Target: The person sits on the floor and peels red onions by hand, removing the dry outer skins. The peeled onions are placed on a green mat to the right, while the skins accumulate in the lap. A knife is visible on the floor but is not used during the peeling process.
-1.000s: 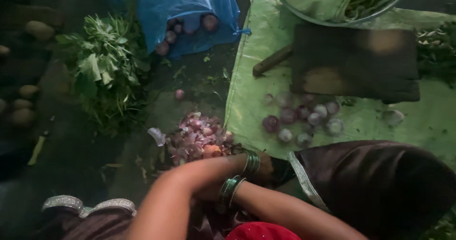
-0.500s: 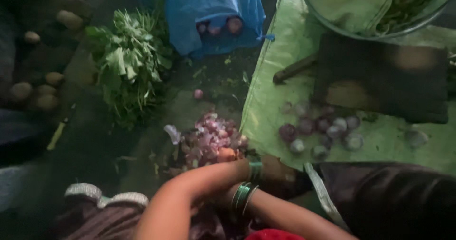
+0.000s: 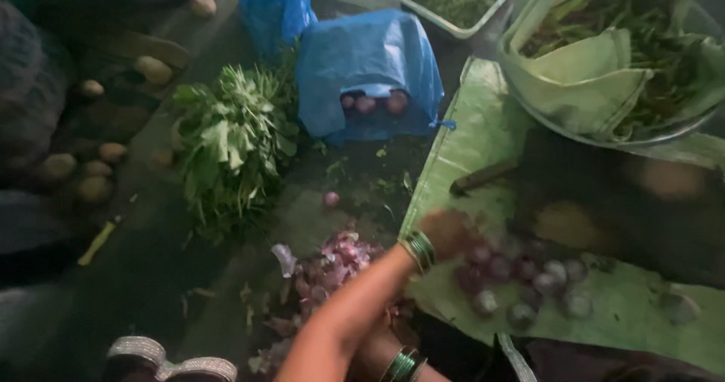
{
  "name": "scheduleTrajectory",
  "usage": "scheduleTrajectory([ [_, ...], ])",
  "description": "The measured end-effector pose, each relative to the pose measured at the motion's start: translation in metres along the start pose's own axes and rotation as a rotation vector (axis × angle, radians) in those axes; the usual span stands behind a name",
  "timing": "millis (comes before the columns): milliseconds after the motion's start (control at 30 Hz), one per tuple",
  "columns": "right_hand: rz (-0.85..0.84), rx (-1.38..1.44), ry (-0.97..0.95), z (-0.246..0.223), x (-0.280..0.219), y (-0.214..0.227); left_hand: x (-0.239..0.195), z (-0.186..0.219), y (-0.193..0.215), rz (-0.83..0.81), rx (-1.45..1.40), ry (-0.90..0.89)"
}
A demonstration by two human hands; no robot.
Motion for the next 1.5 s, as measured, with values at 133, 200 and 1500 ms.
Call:
scheduleTrajectory([
  [133, -0.035, 0.127, -0.063, 0.005, -0.01, -0.016, 0.021, -0.111, 0.03, 0.292, 0.454, 0.104],
  [200, -0.032, 0.194, -0.095, 0.011, -0.001, -0.013, 0.017, -0.181, 0.057, 0.421, 0.187, 0.271],
  [1500, 0.43, 1.495, -0.625, 0.065, 0.007, -0.001, -0.086, -0.253, 0.08, -0.086, 0.144, 0.611],
])
Point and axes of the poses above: each hand's wrist, its own x-axis towards the middle knuckle, its own y-axis out of the back of the hand, z = x × y, the point moved 7 cm from there along x, towards the middle knuckle, and after that the axes turned 5 degrees about z, right-handed, at the moved point
